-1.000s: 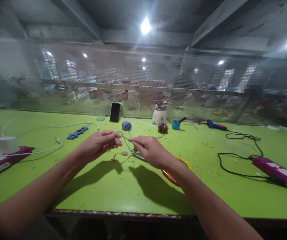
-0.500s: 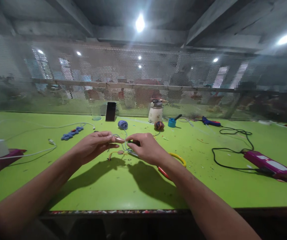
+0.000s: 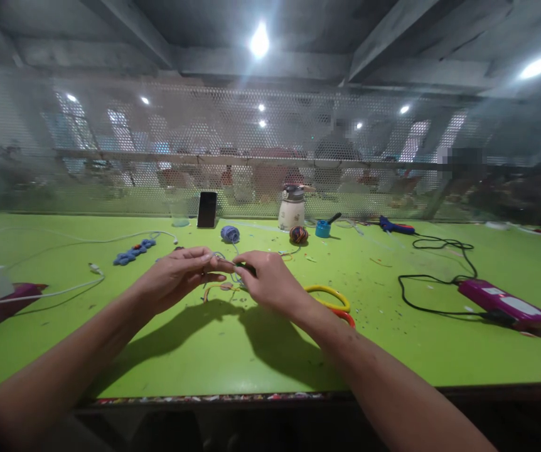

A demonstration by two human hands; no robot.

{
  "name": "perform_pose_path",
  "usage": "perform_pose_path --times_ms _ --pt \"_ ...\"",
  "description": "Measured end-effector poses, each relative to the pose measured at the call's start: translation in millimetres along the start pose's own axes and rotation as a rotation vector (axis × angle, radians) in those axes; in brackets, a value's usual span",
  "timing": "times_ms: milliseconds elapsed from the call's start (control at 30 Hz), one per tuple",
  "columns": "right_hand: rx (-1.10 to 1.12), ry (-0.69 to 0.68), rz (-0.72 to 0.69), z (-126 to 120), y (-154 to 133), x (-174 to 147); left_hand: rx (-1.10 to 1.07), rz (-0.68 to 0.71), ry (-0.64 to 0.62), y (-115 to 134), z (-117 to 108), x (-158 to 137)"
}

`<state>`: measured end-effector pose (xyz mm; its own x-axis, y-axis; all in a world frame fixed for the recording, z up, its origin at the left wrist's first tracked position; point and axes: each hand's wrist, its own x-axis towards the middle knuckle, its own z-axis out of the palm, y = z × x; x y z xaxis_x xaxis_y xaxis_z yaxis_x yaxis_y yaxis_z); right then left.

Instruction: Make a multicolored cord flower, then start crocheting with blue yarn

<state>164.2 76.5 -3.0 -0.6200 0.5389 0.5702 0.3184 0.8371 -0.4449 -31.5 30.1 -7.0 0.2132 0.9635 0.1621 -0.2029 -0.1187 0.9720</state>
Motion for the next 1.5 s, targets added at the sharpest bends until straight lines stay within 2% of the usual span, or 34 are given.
perform_pose_path --times_ms 367,767,1167,1500 --pt "0.041 0.180 -0.056 9.5 -8.0 -4.5 -0.111 0.054 0.023 2.7 3.8 -3.5" --pt "0.059 0.271 -0.120 13.5 -7.2 -7.2 -0.180 0.075 0.029 2.3 6.9 -3.6" --pt "0.002 0.240 -0.143 9.1 -12.6 -8.0 -0.134 0.112 0.056 1.9 7.7 -3.6" --pt "-0.086 0.282 -0.205 12.5 -6.4 -6.6 -0.130 0.119 0.037 0.8 8.3 -3.9"
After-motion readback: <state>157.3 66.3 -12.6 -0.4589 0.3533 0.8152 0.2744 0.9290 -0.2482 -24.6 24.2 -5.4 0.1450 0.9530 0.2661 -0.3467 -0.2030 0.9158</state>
